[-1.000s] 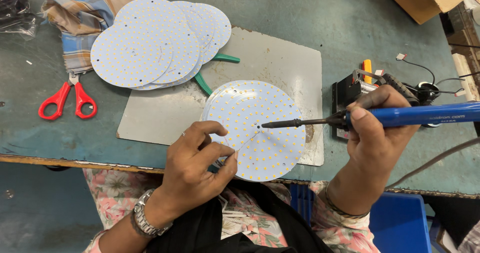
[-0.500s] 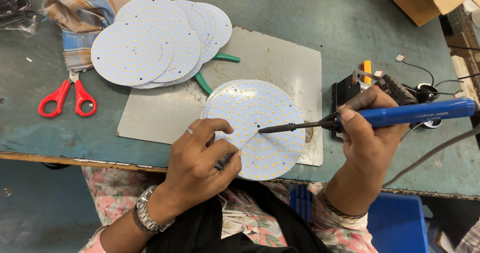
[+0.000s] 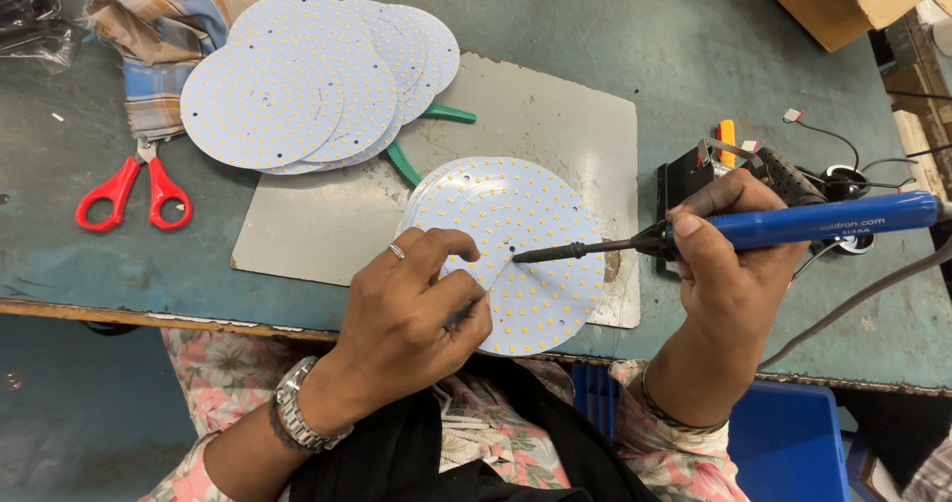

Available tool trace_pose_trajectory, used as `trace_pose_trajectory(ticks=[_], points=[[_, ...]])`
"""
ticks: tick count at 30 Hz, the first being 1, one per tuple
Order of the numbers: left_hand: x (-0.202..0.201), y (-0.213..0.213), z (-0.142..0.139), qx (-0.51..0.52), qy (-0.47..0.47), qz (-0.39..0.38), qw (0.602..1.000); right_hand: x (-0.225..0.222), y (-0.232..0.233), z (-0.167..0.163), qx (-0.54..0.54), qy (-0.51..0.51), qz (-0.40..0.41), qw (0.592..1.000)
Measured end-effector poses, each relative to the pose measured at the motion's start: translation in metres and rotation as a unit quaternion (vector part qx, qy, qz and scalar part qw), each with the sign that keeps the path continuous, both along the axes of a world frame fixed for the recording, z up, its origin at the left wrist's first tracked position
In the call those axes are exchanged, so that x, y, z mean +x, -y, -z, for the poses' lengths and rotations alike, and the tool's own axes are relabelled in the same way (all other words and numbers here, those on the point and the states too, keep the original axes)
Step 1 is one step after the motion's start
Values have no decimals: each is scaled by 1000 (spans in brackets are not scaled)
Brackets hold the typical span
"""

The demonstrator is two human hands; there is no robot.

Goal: The person solders wires onto round LED light panel boards using a soldering iron, feeding solder from a spool. They work through a stack of panels one at a time, soldering the wire connections and placing finished panels onto a growing pile on the workbench.

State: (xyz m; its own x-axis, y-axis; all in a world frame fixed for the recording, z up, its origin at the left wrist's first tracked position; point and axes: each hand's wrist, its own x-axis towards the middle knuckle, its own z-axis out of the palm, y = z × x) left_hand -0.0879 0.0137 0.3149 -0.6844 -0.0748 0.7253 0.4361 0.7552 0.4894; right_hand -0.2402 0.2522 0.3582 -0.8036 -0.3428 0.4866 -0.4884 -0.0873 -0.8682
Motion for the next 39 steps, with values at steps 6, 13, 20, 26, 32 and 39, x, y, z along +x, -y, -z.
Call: trace_pose_trajectory(ticks=[6,13,20,26,32,39], points=[[6,3,-3,17,-16,-31,999,8,0,-2,-59,0,43,997],[5,3,1,8,-9,-13,1000,7,1,-2,-37,23,36,998],[2,4,2,-10,1,-6,1000,-1,1,2,-19,16,5,1000],[3,4,3,6,-21,-1,1000,1,2,2,-21,13,20,999],[17,21,21,138,-1,25,990,11,1,2,-198,-16,97,975],[36,34,41,324,134,143,926,3,-7,7,-165,-4,69,984]])
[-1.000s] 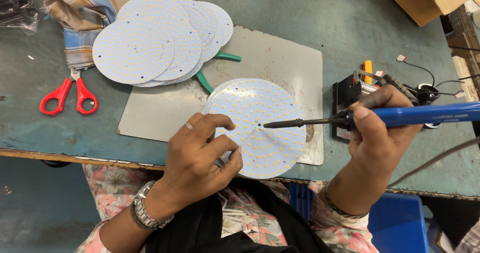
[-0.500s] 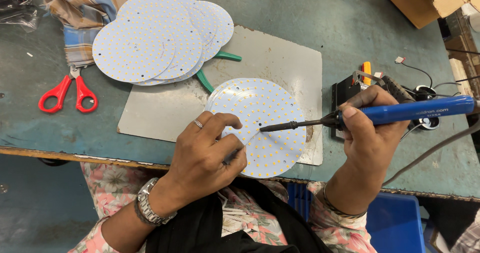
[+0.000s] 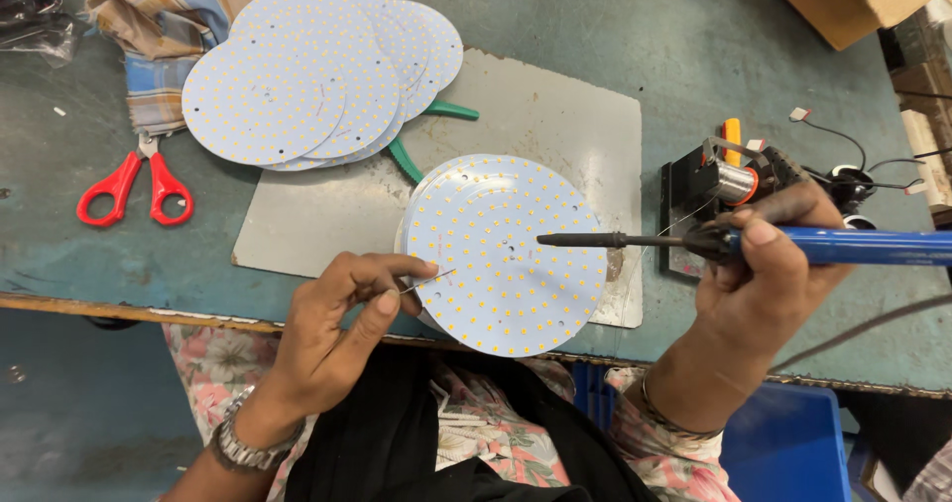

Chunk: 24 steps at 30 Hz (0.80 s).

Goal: The person solders wires onto round LED light panel boards using a soldering iron, feeding solder from a spool. They work through a stack of panels one at a time, soldering the wire connections and placing finished panels onto a growing pile on the workbench.

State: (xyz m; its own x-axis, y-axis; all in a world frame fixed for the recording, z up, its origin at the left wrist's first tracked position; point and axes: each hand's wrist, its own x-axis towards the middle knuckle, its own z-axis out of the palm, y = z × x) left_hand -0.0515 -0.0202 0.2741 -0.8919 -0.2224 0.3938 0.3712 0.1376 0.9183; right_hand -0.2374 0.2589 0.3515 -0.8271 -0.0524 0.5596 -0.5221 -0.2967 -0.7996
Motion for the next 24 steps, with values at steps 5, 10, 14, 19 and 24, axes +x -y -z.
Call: trace_pose_trajectory(ticks=[5,10,14,19,24], points=[[-3,-4,3,-65,-54,-19,996,4,1,5,77,16,-20,997],[-4,-4,4,-60,-35,-23,997,-2,4,-4,141,3,-65,988],[-4,-4,6,-45,-9,-24,999,-4,7,-7,161,-7,-90,983],[-3,-4,5,-49,-41,-6,998,-4,8,-11,189,-27,-102,976],[2,-5,2,33,27,67,997,-1,12,-17,177,-25,-63,982]])
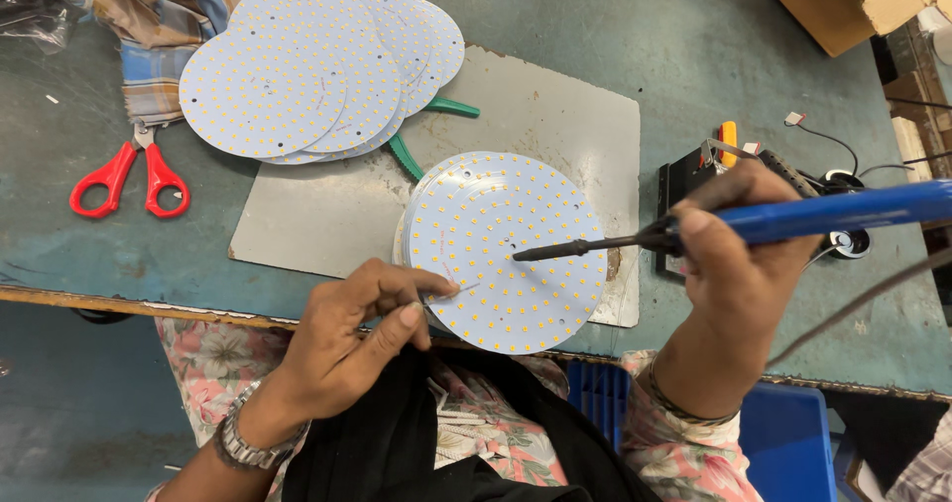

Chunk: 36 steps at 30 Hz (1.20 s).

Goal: The person solders wires onto round LED light panel boards using a soldering iron, feeding solder from a spool. They work through a stack of panels one at a time, soldering the wire connections and placing finished panels onto a growing pile on the workbench.

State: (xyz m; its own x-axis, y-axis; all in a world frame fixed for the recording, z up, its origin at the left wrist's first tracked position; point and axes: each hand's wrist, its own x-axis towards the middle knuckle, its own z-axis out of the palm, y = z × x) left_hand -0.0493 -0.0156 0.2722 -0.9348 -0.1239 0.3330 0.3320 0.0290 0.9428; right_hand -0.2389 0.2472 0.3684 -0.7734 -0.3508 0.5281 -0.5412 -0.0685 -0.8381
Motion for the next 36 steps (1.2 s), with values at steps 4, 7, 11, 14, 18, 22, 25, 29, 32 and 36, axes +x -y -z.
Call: trace_pose_trajectory(ticks=[4,7,11,14,18,22,25,29,32,36], points=[[2,0,1,24,-1,15,1000,9,-1,3,-146,1,64,987],[5,0,3,11,-32,0,999,2,-8,5,-196,5,44,980],[6,3,4,63,-145,-103,982,-7,-20,20,-238,20,18,971],[4,15,5,37,-104,-145,983,-8,-26,28,-256,29,8,966],[1,19,8,50,-9,-103,993,-6,-28,32,-253,27,24,967],[1,19,10,133,-130,-175,967,-5,-28,36,-274,38,58,959],[-15,41,9,155,-194,-213,945,-6,-30,44,-289,29,59,955],[-69,100,13,150,-208,-243,935,-7,-37,56,-295,29,30,955],[-119,137,22,130,-240,-250,929,-6,-42,63,-294,33,25,955],[-133,135,26,134,-106,-295,940,-6,-44,69,-290,27,26,956]])
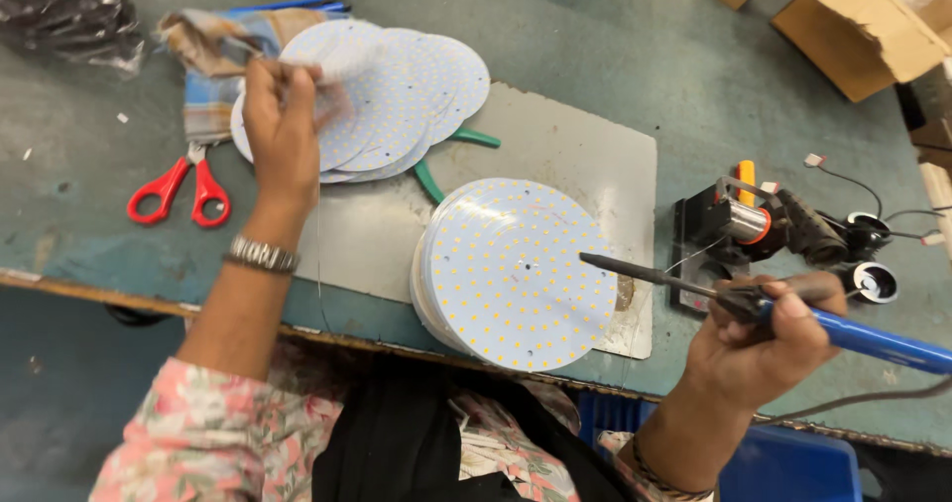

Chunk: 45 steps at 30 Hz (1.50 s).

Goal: The person solders wires onto round LED light panel boards using a soldering iron, feeding solder from a spool. They work through a stack of panels one at a time, soldering the wire connections and placing finished panels onto a growing pile on the workbench.

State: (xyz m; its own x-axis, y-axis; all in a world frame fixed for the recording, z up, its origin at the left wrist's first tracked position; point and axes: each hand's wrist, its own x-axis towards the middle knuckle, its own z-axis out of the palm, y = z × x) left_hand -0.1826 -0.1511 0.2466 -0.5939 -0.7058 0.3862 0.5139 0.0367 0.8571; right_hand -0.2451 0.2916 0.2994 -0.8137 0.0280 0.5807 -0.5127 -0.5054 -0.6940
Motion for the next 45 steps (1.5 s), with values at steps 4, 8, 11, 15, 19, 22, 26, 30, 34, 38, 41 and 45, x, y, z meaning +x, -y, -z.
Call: trace_pose_trajectory(ticks=[4,8,11,15,19,22,26,30,34,38,41,45], points=[[33,-53,-22,-95,151,118,977,1,6,3,0,29,-16,999],[75,-115,-46,-403,77,46,911,5,21,-4,55,40,18,998],[83,-135,-57,-428,37,58,901,9,28,-18,120,56,42,990],[80,-142,-64,-455,40,78,886,7,32,-40,196,48,52,978],[79,-143,-64,-493,43,73,866,6,35,-48,222,52,31,973],[79,-141,-62,-515,51,68,853,3,38,-50,240,40,9,970],[79,-140,-62,-520,56,69,849,0,40,-51,252,38,3,967],[78,-142,-64,-522,56,59,849,-1,42,-53,263,40,-3,964],[76,-142,-67,-529,61,54,845,-4,44,-57,277,35,-14,960],[75,-143,-68,-533,65,58,841,-9,47,-61,307,5,-19,951],[73,-145,-70,-538,51,52,840,-8,48,-62,330,12,17,944],[71,-146,-71,-543,58,69,835,-2,45,-62,342,-10,29,939]])
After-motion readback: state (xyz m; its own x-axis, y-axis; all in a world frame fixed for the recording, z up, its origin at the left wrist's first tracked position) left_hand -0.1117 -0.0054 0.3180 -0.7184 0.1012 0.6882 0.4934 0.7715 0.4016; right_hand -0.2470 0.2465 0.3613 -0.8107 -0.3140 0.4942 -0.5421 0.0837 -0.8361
